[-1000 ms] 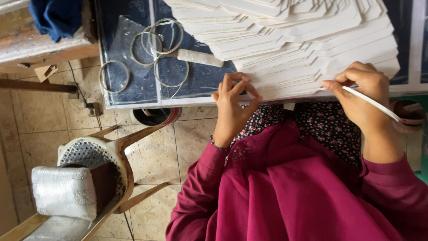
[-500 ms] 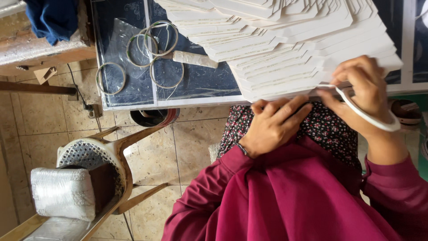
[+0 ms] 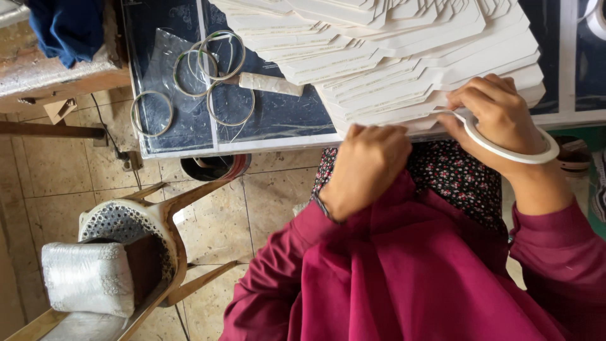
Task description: The person repeatedly applies a strip of white tape to the edge of a stack of white paper sheets on a table. They smooth the tape with their fingers and continue the process across multiple sheets.
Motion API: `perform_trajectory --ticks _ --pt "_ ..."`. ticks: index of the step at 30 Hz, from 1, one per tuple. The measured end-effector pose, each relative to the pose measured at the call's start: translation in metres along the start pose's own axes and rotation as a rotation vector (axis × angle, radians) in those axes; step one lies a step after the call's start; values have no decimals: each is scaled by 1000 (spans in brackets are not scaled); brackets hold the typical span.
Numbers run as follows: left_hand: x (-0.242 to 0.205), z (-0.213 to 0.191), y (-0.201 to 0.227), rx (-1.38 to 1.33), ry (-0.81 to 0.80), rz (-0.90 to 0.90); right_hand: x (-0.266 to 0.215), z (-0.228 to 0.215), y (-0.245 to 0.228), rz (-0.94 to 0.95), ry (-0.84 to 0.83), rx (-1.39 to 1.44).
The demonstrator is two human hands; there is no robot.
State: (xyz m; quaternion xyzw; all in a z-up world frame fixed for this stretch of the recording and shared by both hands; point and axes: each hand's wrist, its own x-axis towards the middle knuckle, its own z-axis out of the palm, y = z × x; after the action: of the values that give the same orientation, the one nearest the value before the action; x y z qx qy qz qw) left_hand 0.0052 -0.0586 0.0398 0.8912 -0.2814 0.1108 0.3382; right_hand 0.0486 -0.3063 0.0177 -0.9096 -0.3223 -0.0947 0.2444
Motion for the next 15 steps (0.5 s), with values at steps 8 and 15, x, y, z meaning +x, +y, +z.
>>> perform_trajectory --ticks 8,15 --pt "40 54 -32 -65 27 -393 -19 15 -23 157 256 81" --pt "50 53 -18 -4 -29 -529 -34 59 -24 10 661 367"
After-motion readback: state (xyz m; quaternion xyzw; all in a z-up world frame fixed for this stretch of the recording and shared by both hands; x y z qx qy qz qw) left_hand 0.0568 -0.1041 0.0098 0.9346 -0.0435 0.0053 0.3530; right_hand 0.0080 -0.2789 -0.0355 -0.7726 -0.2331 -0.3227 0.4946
